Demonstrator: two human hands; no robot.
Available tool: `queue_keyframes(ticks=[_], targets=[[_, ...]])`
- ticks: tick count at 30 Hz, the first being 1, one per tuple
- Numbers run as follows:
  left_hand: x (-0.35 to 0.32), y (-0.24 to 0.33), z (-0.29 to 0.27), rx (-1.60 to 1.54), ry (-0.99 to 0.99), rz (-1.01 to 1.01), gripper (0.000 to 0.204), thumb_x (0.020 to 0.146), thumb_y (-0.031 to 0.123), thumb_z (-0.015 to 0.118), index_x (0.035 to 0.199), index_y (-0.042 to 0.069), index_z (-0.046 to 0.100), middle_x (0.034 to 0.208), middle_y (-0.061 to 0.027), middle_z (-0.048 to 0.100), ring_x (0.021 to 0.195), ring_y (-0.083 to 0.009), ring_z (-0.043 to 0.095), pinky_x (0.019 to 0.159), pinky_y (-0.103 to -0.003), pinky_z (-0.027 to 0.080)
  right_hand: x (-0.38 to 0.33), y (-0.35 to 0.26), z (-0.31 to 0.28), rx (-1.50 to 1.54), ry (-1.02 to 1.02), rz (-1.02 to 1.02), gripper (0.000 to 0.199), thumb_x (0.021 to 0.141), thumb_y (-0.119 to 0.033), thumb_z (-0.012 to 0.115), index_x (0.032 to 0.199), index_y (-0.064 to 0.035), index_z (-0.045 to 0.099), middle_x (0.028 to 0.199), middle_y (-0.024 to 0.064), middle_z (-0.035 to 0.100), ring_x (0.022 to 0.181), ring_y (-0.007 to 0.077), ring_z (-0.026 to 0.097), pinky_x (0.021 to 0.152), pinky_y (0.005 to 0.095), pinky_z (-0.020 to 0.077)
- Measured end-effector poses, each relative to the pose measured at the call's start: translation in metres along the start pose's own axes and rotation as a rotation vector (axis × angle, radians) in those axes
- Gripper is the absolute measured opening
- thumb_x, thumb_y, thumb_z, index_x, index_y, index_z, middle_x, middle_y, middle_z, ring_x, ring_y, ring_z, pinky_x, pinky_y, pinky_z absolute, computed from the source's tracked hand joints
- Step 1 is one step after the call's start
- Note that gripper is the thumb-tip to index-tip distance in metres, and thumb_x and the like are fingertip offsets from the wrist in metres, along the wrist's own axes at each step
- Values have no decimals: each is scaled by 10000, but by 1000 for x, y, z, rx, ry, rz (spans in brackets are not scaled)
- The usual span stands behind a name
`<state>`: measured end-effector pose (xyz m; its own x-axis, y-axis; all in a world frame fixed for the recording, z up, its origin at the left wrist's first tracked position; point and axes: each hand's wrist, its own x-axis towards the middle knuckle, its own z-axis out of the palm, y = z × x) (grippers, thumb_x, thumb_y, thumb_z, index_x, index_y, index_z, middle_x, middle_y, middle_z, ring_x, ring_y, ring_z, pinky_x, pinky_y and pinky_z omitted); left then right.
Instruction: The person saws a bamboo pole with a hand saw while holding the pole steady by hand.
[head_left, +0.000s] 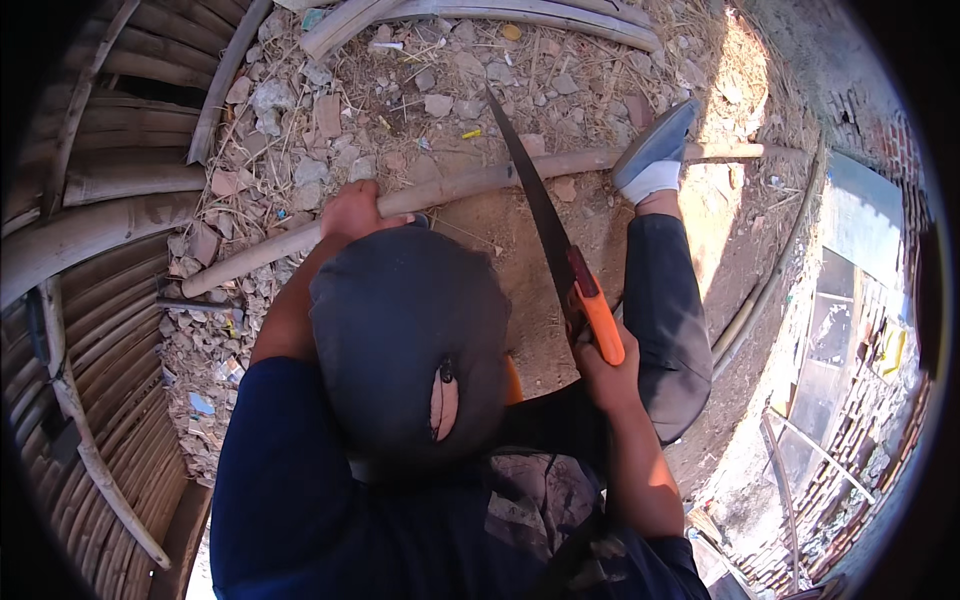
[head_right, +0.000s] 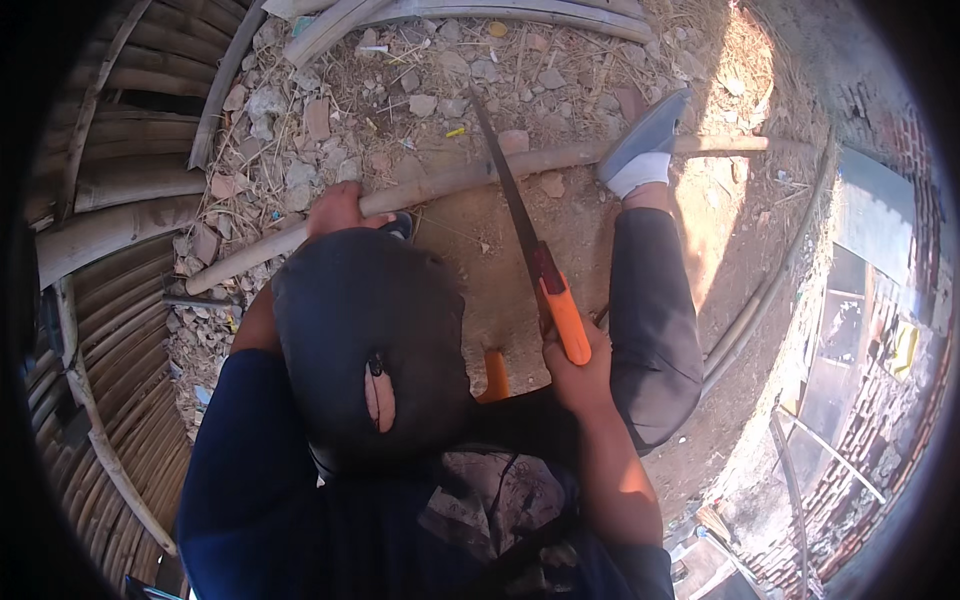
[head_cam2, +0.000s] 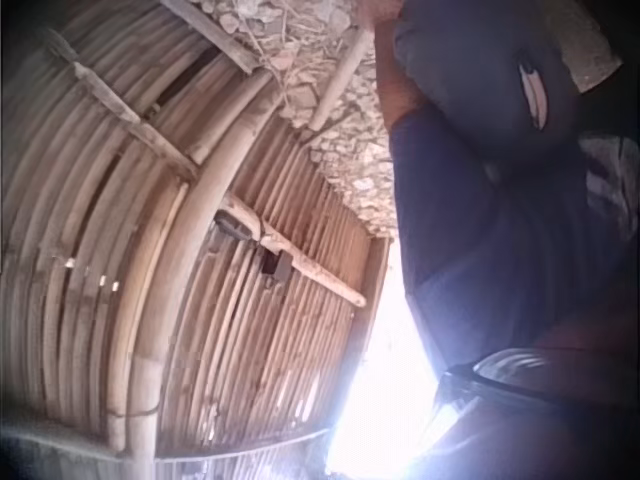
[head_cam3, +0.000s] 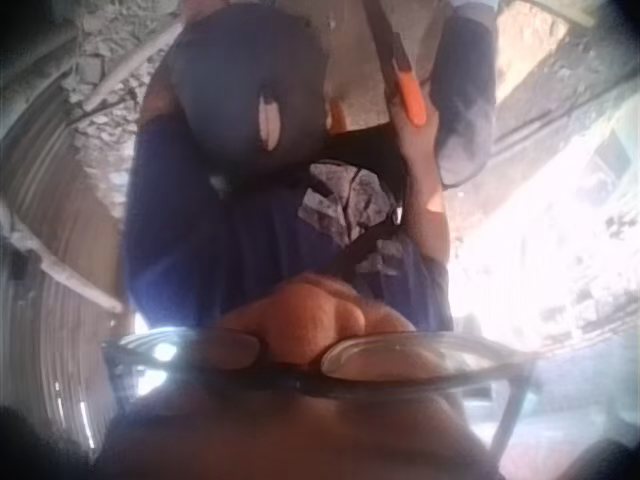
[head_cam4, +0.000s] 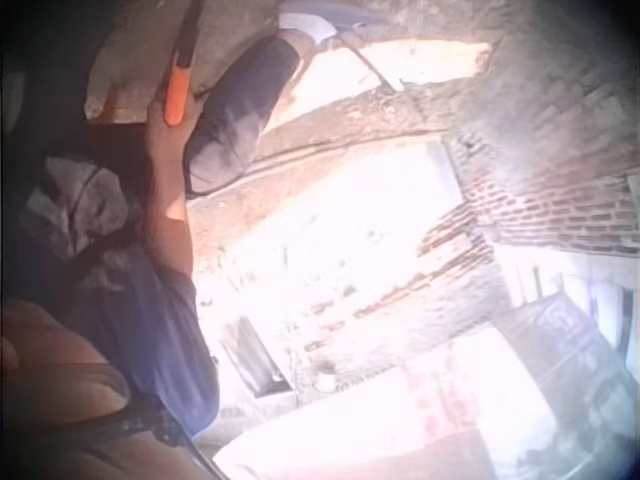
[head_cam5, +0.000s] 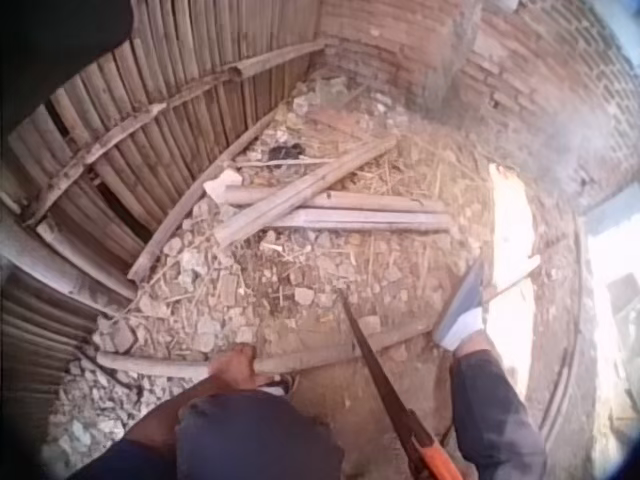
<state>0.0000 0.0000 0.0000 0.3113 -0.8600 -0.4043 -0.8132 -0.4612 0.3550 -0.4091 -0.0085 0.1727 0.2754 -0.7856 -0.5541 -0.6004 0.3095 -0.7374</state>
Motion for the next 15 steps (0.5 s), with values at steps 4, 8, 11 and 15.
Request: queue_keyframes(ticks=[4, 8, 11, 15], targets=[[-41, -2, 29, 44, -90, -34, 818, 748, 711, 753, 1228, 60, 631, 1265, -115, 643, 1273, -309, 564, 1064, -496, 444, -97, -36, -30, 102, 38, 131, 244, 951, -46, 562, 1154, 52, 654, 907, 14, 636, 769, 85, 558, 715, 251, 470], [-16, 5, 15, 41, 12, -17, 800, 756, 691, 758, 1230, 59, 630, 1271, -114, 639, 1287, -302, 553, 1067, -494, 442, -31, -33, -9, 209, 79, 115, 200, 965, -73, 569, 1106, 43, 652, 865, 2, 626, 697, 70, 547, 646, 240, 455], [-10, 7, 14, 3, -71, -6, 798, 759, 679, 764, 1241, 59, 626, 1282, -115, 631, 1292, -297, 550, 1076, -489, 438, 0, -19, 0, 26, 34, 126, 147, 933, -64, 590, 1043, 19, 640, 843, -2, 615, 696, 70, 554, 644, 243, 461], [-6, 1, 8, 42, -43, -49, 806, 763, 690, 753, 1248, 58, 626, 1285, -119, 627, 1297, -296, 547, 1083, -486, 434, -69, -33, -13, -57, 126, -61, 174, 885, -14, 603, 1051, 17, 644, 841, 19, 615, 790, 95, 583, 739, 281, 496]])
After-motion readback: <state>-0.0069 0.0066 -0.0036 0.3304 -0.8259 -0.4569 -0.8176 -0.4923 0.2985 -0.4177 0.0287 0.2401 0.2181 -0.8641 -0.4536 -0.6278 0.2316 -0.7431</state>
